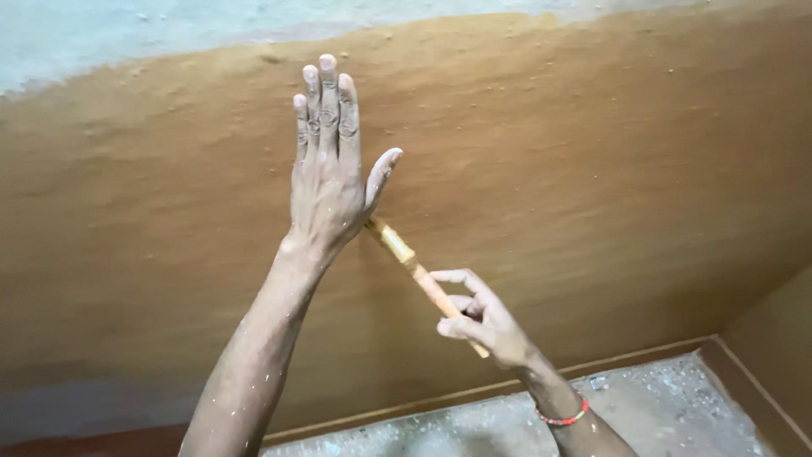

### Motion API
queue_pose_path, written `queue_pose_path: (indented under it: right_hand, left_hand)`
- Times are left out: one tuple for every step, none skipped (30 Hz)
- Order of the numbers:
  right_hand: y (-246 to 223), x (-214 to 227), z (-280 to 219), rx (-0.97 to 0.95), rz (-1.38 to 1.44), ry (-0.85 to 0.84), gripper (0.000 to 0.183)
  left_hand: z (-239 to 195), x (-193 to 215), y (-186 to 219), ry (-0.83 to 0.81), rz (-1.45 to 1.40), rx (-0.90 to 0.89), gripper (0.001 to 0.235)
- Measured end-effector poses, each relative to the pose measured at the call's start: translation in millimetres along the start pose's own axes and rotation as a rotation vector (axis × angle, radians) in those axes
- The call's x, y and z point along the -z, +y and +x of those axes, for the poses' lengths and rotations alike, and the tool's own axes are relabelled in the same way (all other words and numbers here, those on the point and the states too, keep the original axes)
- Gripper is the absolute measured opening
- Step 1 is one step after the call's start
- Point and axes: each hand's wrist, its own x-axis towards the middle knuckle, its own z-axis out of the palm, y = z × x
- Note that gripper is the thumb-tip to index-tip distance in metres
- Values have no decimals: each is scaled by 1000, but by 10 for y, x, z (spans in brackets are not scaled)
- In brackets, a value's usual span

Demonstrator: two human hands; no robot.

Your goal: The person uses a paintbrush to apply brown paint to a wall, covering a previously lighter surface. The person works along the corner and lower sections of the wall, using the left hand to steady the surface while painting with the right hand.

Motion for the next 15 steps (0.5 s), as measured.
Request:
queue_pose_path:
  right_hand:
    - [-30, -7, 27, 15, -2, -12, 73]
    - [-61, 14, -2, 97, 12, 105, 68]
    - [-97, 66, 10, 179, 24, 222, 63]
    - [-151, 162, -9, 178, 134, 358, 63]
    - [-214, 281, -82, 179, 244, 493, 64]
    - [-265, 384, -192, 244, 235, 589, 63]
    - [-308, 483, -330, 309, 224, 685, 62]
    - [-331, 567, -439, 387, 202, 741, 59]
    - [-327, 634, -517, 465, 178, 796, 56]
    - [-330, 716, -549, 473, 152, 871, 53]
    - [-359, 813, -548, 481, 125, 946, 50]
    - [-390, 885, -545, 487, 96, 1019, 48]
    - [-420, 926, -507, 497, 86, 1020, 47]
    - [-459, 950, -402, 508, 80, 1014, 47]
    - [-506, 930, -324, 518, 74, 1007, 46]
  left_hand:
    - [-11, 50, -89, 8, -15, -1, 101]
    - [-47, 78, -147, 9, -34, 1, 101]
    - [-79, 92, -196, 8, -53, 0, 101]
    - [-107, 98, -233, 2, -76, -3, 101]
    - [-129, 103, -272, -4, -100, -7, 101]
    - [-152, 103, -302, -9, -115, -21, 101]
    - [-184, 102, -323, -13, -131, -36, 101]
    - [-212, 99, -347, -12, -143, -47, 101]
    - [-237, 93, -375, -8, -148, -50, 102]
    - [-262, 86, -403, -6, -153, -52, 102]
    - [-281, 70, -421, -4, -158, -55, 102]
    - [-298, 48, -434, -10, -167, -46, 102]
    - [-311, 22, -433, -15, -176, -37, 101]
    - [-338, 10, -425, -21, -176, -25, 101]
    - [-360, 7, -412, -24, -177, -22, 101]
